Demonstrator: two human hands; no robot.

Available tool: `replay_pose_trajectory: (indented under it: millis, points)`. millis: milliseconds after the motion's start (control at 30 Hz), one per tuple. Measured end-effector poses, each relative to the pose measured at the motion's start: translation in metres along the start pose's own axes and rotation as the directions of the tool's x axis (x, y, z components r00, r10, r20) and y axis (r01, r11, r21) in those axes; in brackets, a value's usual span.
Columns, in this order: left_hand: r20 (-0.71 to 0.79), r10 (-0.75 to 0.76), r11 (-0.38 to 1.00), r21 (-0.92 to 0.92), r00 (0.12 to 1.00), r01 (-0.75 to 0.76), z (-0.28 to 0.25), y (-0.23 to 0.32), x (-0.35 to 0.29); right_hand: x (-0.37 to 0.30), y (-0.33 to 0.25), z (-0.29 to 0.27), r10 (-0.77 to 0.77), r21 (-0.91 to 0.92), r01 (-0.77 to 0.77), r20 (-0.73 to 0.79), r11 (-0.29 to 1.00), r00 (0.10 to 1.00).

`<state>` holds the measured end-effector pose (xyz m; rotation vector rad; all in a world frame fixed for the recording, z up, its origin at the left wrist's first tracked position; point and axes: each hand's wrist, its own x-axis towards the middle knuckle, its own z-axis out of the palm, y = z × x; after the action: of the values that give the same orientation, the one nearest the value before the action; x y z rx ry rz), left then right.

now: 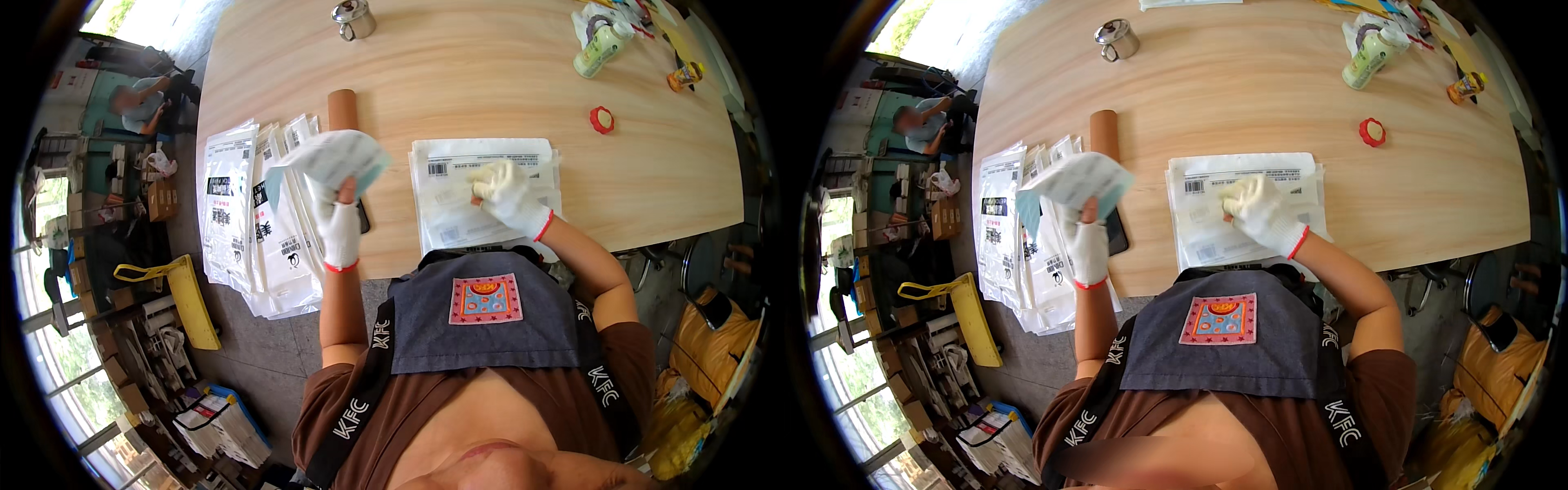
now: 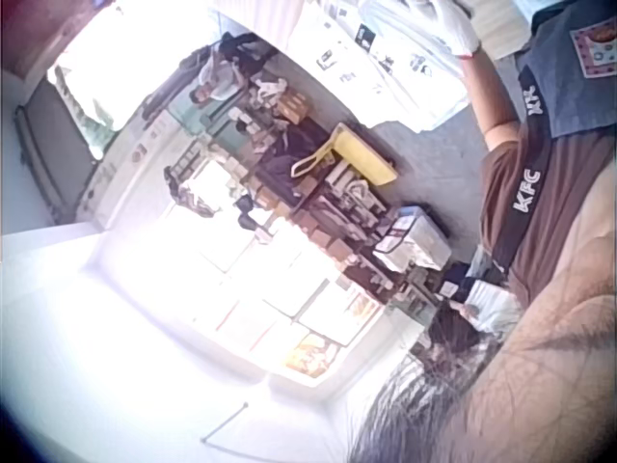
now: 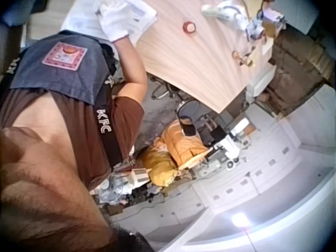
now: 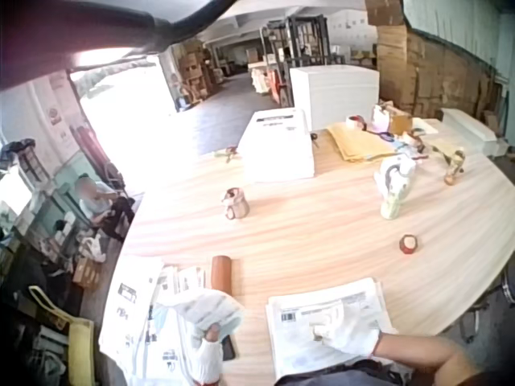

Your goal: The person stands at a table and applies shipping labels to white plastic mailer bags. They peel labels from a roll and stick them onto the bags, smoothing them down with gloved hands. Another person is visible in the background handling similar bags.

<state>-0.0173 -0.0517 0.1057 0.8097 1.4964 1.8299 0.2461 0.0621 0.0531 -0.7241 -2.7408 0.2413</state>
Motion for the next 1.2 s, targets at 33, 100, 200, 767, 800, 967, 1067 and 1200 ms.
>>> replay_pose_trajectory:
  millis: [33, 100, 200, 767, 800, 967, 1067, 1200]
  points:
    - [0.069, -0.075, 0.987, -0.14, 0.995, 0.084, 0.003, -0.014, -0.004, -0.006, -0.004, 0.001, -0.067, 0.022, 0.065, 0.062, 0.998, 0.996]
    - [0.211, -0.226, 0.877, -0.381, 0.951, 0.293, 0.014, -0.038, -0.01, -0.02, -0.01, 0.009, -0.194, 0.073, 0.183, 0.182, 0.98, 0.964]
    - [0.262, -0.524, 0.652, -0.488, 0.81, 0.58, 0.008, -0.112, -0.027, -0.037, -0.017, 0.037, -0.274, 0.236, 0.16, 0.612, 0.959, 0.742]
    - [0.15, -0.639, 0.673, -0.365, 0.754, 0.643, 0.02, -0.11, -0.067, 0.03, -0.028, 0.054, 0.001, 0.404, -0.011, 0.025, 0.915, 1.0]
    - [0.135, -0.651, 0.679, -0.336, 0.747, 0.652, 0.019, -0.11, -0.067, 0.03, -0.031, 0.048, -0.011, 0.335, 0.019, -0.027, 0.942, 1.0]
    - [0.122, -0.676, 0.662, -0.331, 0.726, 0.672, 0.028, -0.093, -0.067, 0.026, -0.031, 0.045, -0.006, 0.267, 0.043, -0.138, 0.963, 0.99]
    - [0.081, -0.697, 0.669, -0.282, 0.712, 0.687, 0.027, -0.097, -0.067, 0.025, -0.025, 0.047, -0.119, 0.298, 0.164, -0.163, 0.941, 0.979]
    - [0.068, -0.681, 0.718, -0.131, 0.729, 0.683, 0.009, -0.121, -0.072, 0.028, -0.017, 0.045, 0.231, 0.854, -0.126, 0.007, 0.505, 0.973]
